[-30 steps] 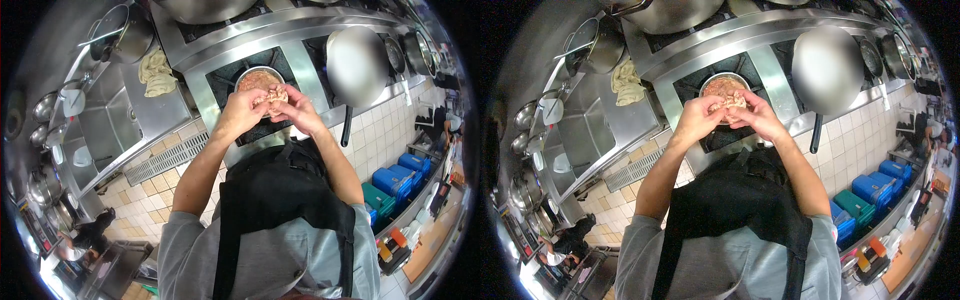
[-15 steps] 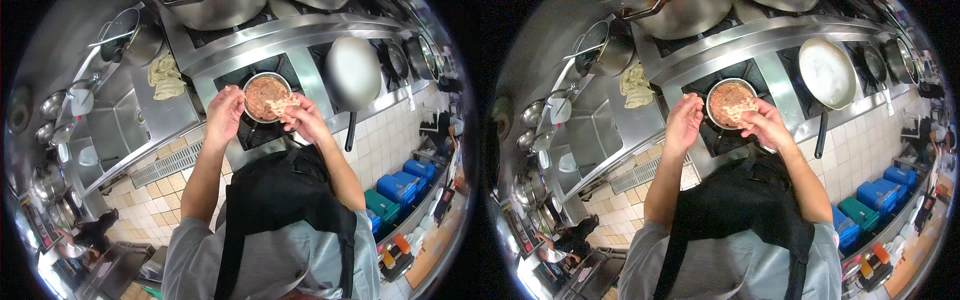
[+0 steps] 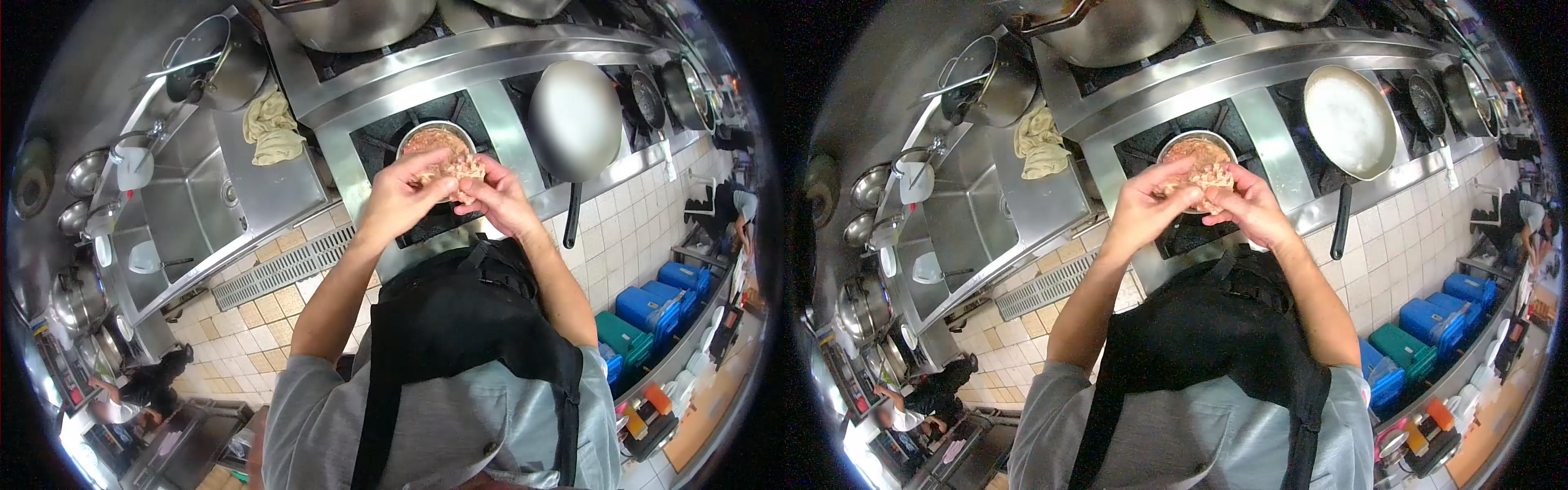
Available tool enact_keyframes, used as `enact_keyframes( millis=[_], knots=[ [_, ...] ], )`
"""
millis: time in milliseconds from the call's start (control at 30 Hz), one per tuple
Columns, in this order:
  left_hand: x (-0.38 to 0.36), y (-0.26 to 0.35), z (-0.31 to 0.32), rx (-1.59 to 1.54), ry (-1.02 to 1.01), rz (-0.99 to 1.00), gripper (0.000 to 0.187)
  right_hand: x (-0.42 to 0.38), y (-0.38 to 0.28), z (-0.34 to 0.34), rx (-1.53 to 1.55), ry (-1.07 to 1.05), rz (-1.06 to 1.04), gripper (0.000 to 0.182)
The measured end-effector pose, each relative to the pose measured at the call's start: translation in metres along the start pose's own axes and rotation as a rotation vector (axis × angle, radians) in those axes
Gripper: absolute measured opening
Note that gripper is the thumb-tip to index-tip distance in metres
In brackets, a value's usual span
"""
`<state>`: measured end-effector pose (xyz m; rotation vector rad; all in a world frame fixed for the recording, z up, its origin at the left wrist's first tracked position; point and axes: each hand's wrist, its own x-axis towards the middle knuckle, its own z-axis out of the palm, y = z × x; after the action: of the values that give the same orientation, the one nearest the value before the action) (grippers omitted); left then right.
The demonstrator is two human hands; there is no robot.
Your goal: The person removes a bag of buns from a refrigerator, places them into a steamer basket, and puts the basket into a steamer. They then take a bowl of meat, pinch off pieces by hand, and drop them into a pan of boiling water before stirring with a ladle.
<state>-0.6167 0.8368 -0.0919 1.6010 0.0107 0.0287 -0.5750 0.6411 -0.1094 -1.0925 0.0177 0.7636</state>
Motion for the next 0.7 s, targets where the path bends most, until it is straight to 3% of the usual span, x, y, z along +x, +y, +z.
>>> enact_keyframes(
  millis=[33,100,167,233,300,367,600,700],
  knots=[
    [0.001,0.001,-0.002,0.001,0.000,0.002,0.032,0.001,0.000,0.001,-0.001,-0.001,-0.001,0.037],
    [0.004,0.001,-0.006,0.355,-0.117,0.063,0.022,0.001,0.000,0.003,-0.228,-0.012,-0.026,0.036],
    [0.007,-0.004,-0.010,0.393,-0.091,0.100,0.017,-0.002,-0.001,0.004,-0.251,-0.011,-0.021,0.036],
    [0.011,-0.027,-0.023,0.438,0.077,0.112,0.013,-0.006,0.001,0.003,-0.176,0.001,-0.004,0.036],
    [0.018,-0.035,-0.038,-0.106,0.163,-0.319,0.011,-0.008,-0.003,-0.001,-0.154,0.039,0.000,0.036],
    [0.017,-0.028,-0.041,-0.331,0.194,-0.423,0.016,-0.008,-0.008,-0.005,-0.073,0.046,-0.009,0.038],
    [0.007,0.009,-0.024,-0.735,0.179,-0.542,0.017,-0.008,-0.001,0.002,-0.083,0.044,0.010,0.038],
    [0.003,-0.019,-0.038,-0.818,0.092,-0.525,0.019,-0.007,0.001,-0.003,-0.076,0.035,0.011,0.039]
  ],
)
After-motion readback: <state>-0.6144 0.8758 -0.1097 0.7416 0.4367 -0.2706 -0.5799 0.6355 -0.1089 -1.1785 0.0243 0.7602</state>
